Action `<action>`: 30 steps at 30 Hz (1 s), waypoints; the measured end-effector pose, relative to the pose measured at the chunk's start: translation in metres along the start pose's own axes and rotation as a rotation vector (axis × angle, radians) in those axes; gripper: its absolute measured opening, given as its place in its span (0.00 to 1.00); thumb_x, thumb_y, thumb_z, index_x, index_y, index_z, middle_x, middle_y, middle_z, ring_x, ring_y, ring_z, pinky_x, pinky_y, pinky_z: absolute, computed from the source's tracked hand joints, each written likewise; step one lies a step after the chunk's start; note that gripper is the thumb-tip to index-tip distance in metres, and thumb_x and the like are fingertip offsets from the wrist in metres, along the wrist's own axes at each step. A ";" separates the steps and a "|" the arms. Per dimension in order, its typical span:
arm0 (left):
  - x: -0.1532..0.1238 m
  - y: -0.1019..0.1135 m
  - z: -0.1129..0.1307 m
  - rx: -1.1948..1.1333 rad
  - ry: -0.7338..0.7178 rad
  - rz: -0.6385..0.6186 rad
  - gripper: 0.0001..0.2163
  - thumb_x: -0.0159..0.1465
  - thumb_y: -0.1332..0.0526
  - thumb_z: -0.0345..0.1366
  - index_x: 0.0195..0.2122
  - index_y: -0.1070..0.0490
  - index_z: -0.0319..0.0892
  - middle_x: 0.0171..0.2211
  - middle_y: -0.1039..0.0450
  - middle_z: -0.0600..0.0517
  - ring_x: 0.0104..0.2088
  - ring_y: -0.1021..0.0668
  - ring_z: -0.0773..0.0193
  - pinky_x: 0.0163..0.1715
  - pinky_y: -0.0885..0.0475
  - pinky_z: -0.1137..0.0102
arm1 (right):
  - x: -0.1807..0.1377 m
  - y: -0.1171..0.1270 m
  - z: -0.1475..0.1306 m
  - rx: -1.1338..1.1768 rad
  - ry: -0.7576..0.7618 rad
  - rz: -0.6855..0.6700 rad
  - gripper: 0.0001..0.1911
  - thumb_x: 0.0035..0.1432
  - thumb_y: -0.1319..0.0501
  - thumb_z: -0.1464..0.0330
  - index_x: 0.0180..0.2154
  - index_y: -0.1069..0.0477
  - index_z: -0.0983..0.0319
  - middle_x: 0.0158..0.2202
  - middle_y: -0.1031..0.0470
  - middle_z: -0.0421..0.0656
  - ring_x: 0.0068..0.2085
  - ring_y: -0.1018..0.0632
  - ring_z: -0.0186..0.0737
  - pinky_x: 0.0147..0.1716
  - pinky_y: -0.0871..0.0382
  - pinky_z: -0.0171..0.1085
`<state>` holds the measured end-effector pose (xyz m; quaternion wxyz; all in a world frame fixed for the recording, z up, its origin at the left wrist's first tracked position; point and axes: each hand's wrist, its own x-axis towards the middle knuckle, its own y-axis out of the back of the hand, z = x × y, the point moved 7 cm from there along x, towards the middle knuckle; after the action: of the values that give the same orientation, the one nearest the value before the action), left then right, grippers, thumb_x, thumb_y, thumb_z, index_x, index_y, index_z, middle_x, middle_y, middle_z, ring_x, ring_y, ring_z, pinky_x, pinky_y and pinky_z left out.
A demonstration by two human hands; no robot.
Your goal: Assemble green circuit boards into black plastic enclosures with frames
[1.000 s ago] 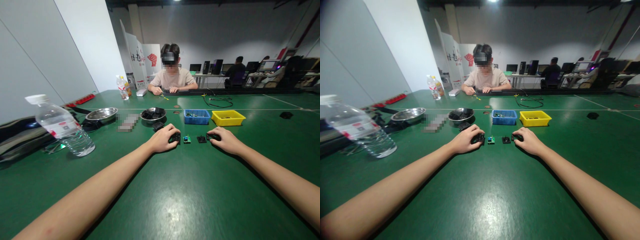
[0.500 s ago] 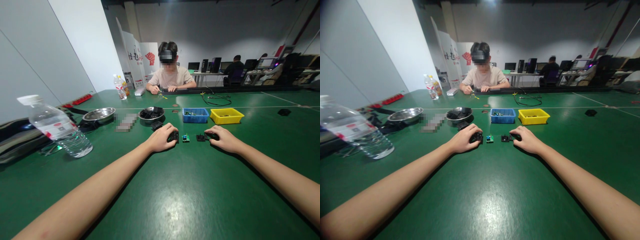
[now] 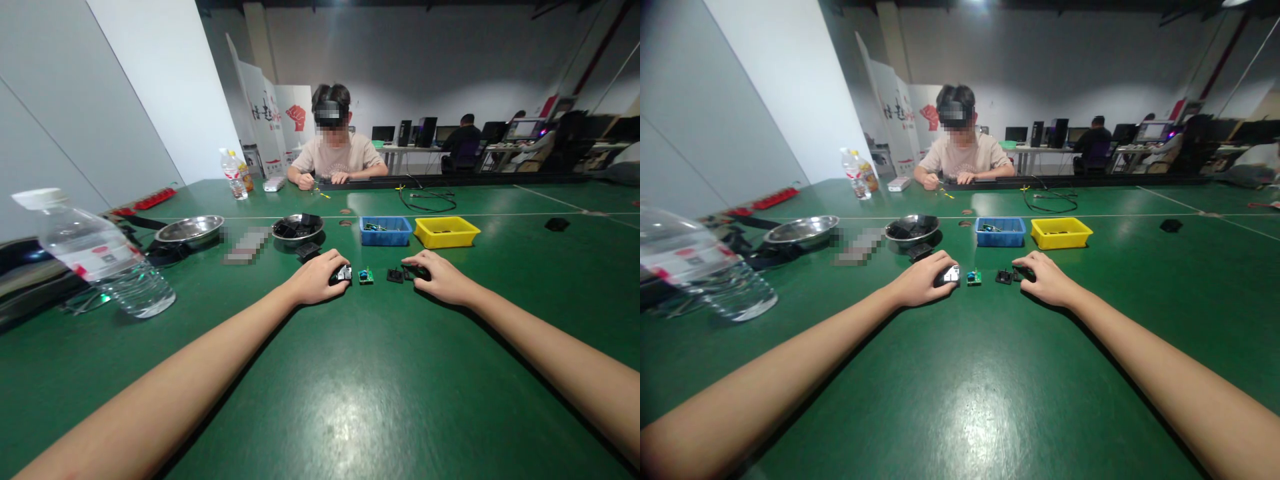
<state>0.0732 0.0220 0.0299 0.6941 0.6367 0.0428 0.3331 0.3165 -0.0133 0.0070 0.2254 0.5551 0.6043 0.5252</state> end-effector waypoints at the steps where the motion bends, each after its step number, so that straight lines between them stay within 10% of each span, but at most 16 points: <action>1: 0.000 0.000 0.000 0.002 0.002 0.000 0.11 0.61 0.40 0.38 0.44 0.31 0.42 0.40 0.30 0.48 0.40 0.24 0.58 0.43 0.27 0.64 | 0.000 0.001 -0.001 -0.006 0.003 0.006 0.25 0.52 0.40 0.70 0.53 0.27 0.60 0.47 0.27 0.49 0.50 0.25 0.50 0.52 0.31 0.48; 15: -0.002 0.007 0.007 0.095 -0.073 0.125 0.14 0.58 0.39 0.35 0.46 0.35 0.41 0.47 0.30 0.44 0.47 0.27 0.53 0.53 0.30 0.56 | 0.005 -0.030 -0.096 -0.065 0.231 0.063 0.28 0.61 0.42 0.67 0.62 0.36 0.58 0.63 0.33 0.55 0.61 0.31 0.54 0.56 0.38 0.54; 30: -0.001 0.008 -0.003 -0.155 0.011 0.296 0.17 0.60 0.37 0.30 0.51 0.31 0.41 0.47 0.25 0.46 0.48 0.23 0.56 0.52 0.28 0.58 | 0.013 -0.023 -0.095 0.158 0.307 0.194 0.09 0.57 0.37 0.73 0.41 0.27 0.61 0.40 0.21 0.47 0.42 0.21 0.45 0.43 0.28 0.42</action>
<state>0.0681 0.0239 0.0362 0.6842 0.5789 -0.0734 0.4374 0.2220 -0.0340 0.0237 0.0347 0.5401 0.6145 0.5740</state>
